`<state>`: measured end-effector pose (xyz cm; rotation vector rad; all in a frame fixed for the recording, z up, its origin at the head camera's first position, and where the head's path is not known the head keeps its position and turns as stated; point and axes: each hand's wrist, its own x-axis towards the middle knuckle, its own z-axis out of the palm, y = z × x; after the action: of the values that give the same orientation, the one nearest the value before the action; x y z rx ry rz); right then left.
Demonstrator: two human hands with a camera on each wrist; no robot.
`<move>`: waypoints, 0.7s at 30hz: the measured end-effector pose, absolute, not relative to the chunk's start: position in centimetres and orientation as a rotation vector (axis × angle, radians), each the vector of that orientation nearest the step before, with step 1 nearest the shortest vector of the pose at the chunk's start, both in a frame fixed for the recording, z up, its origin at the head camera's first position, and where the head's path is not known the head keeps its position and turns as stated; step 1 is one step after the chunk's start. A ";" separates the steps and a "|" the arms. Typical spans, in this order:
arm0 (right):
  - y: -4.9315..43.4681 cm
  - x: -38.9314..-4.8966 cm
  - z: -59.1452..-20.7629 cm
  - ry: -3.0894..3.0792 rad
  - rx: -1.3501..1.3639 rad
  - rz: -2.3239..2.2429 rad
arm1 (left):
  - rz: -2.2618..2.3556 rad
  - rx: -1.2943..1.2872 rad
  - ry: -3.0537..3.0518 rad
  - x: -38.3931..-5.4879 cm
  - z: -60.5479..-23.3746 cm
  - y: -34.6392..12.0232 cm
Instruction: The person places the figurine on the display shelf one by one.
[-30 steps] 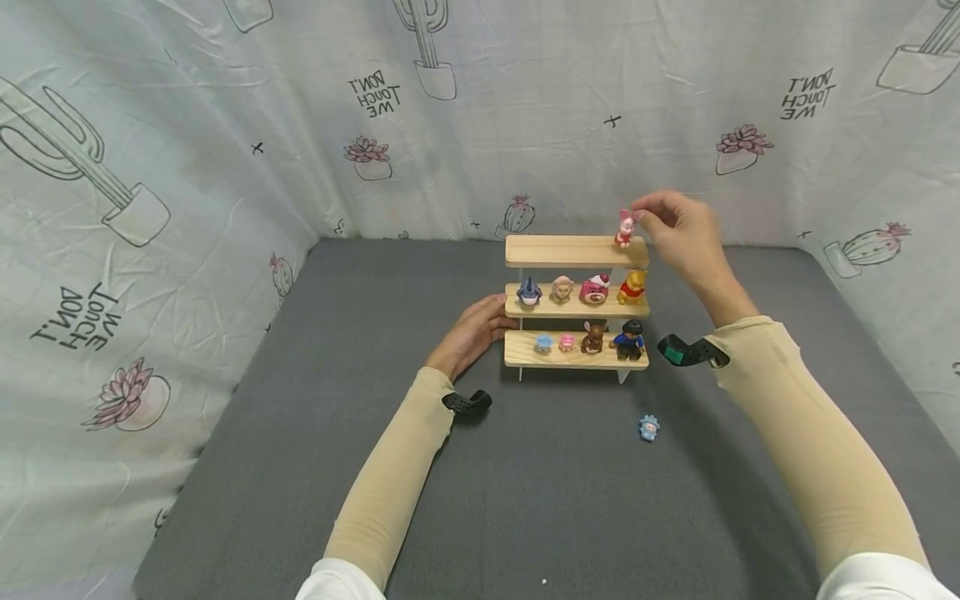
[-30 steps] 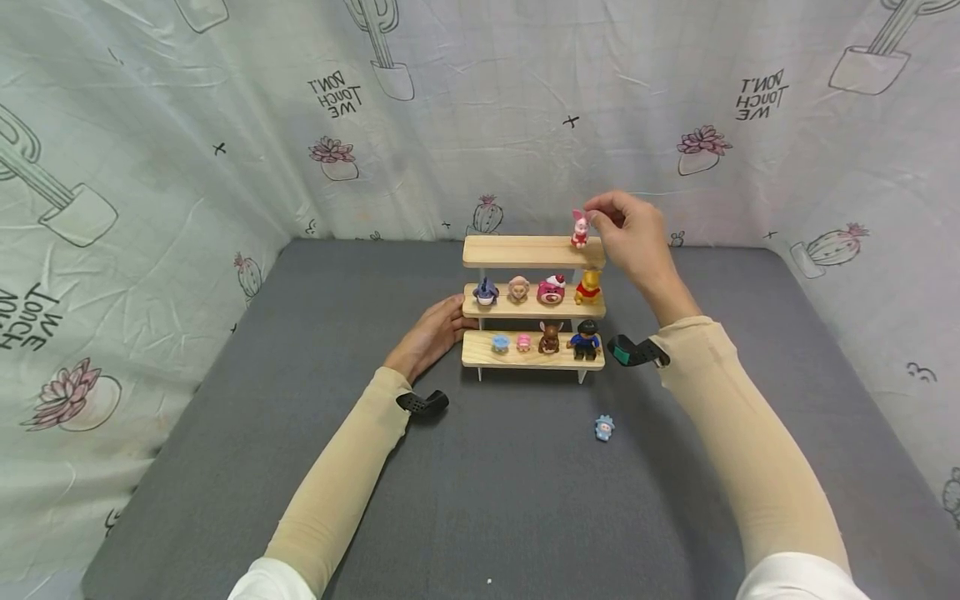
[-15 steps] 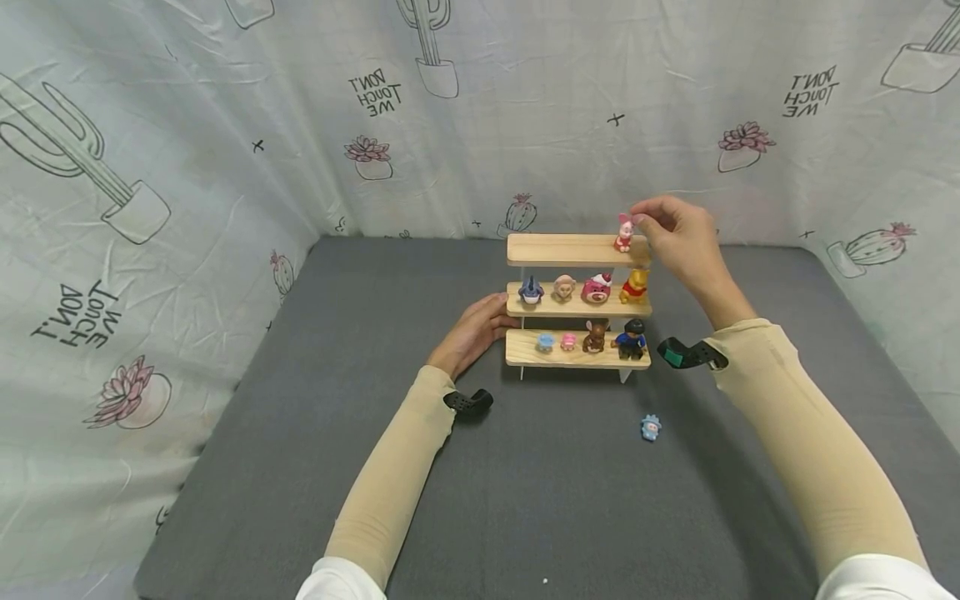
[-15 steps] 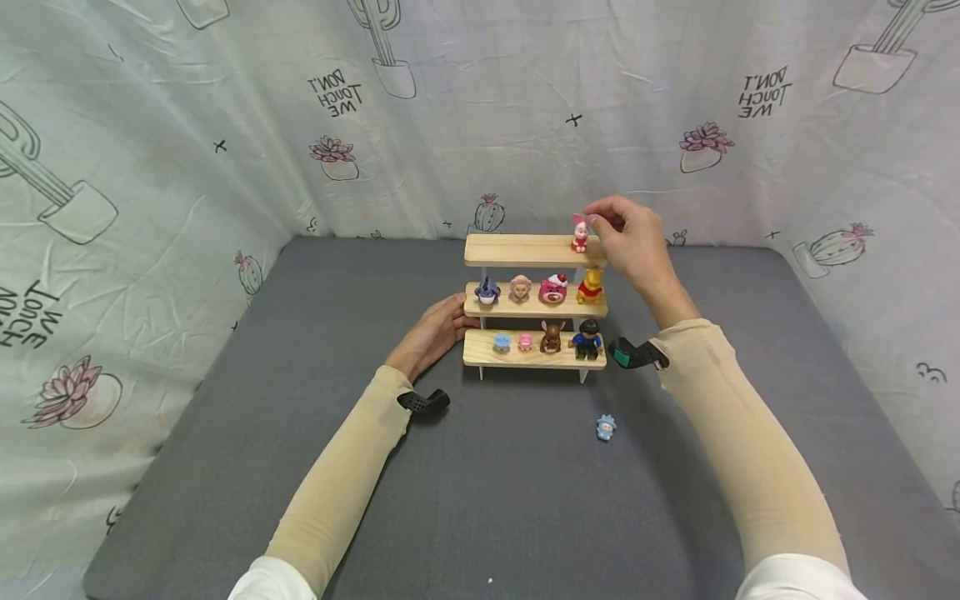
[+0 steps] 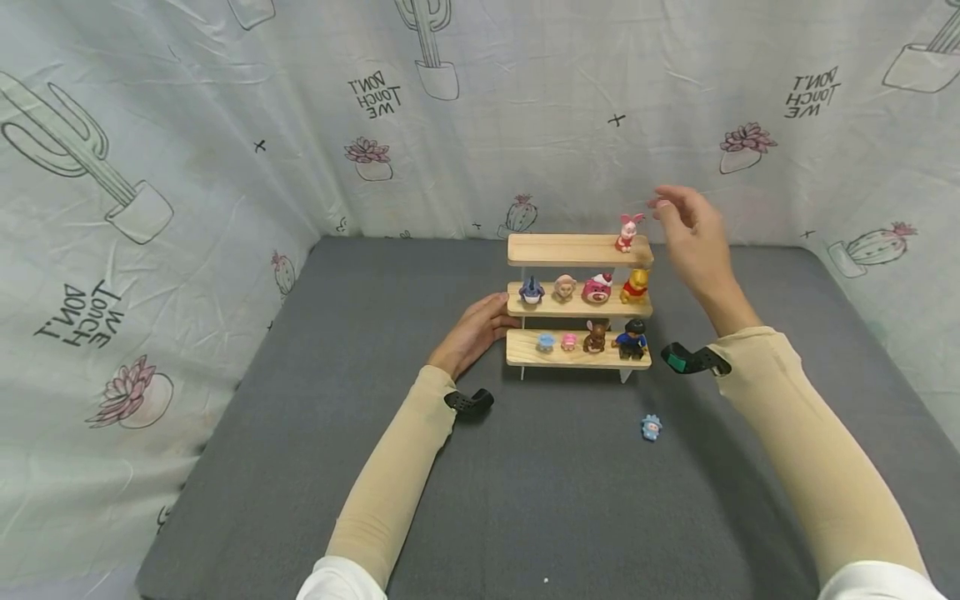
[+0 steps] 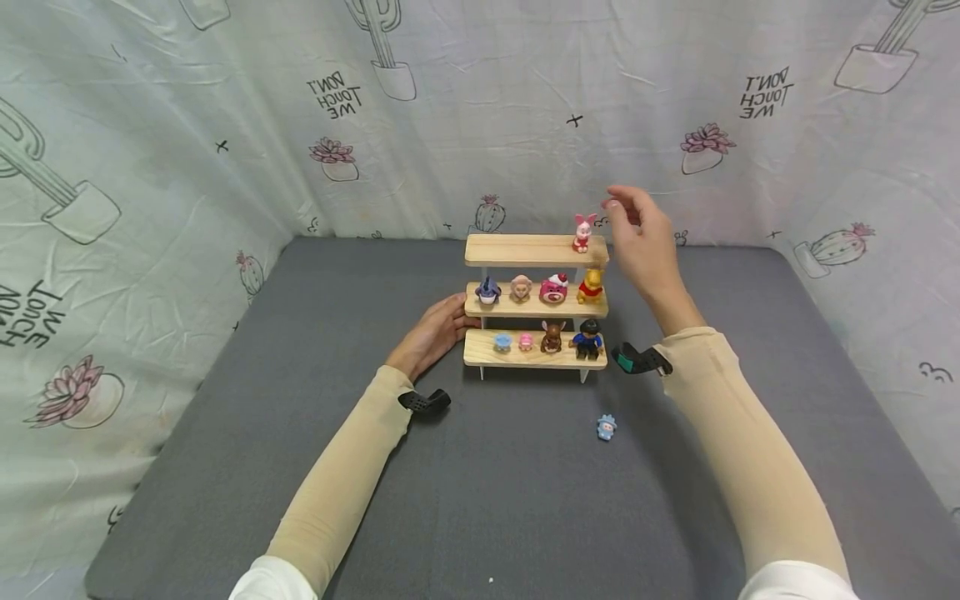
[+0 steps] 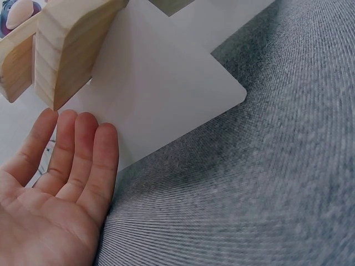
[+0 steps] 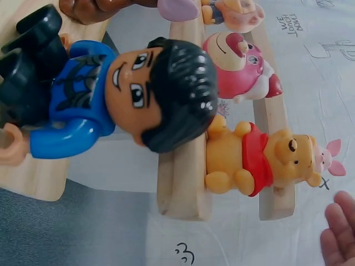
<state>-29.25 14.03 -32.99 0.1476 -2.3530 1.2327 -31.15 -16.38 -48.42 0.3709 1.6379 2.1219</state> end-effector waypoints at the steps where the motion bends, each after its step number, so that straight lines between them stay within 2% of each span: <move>1: 14.1 -29.2 -33.0 -2.315 0.132 1.260 | 2.121 0.372 1.639 -31.1 -48.4 -16.4; 14: 16.2 -28.3 -33.9 -2.056 0.003 1.481 | 2.109 0.369 1.647 -31.1 -48.4 -16.4; 21: 17.8 -26.6 -35.5 -2.129 -0.022 1.358 | 2.111 0.354 1.645 -31.2 -48.4 -16.4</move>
<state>-26.61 17.82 -35.47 -0.0218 -2.1288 1.3577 -31.22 -16.44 -48.41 0.3544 1.6448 2.1108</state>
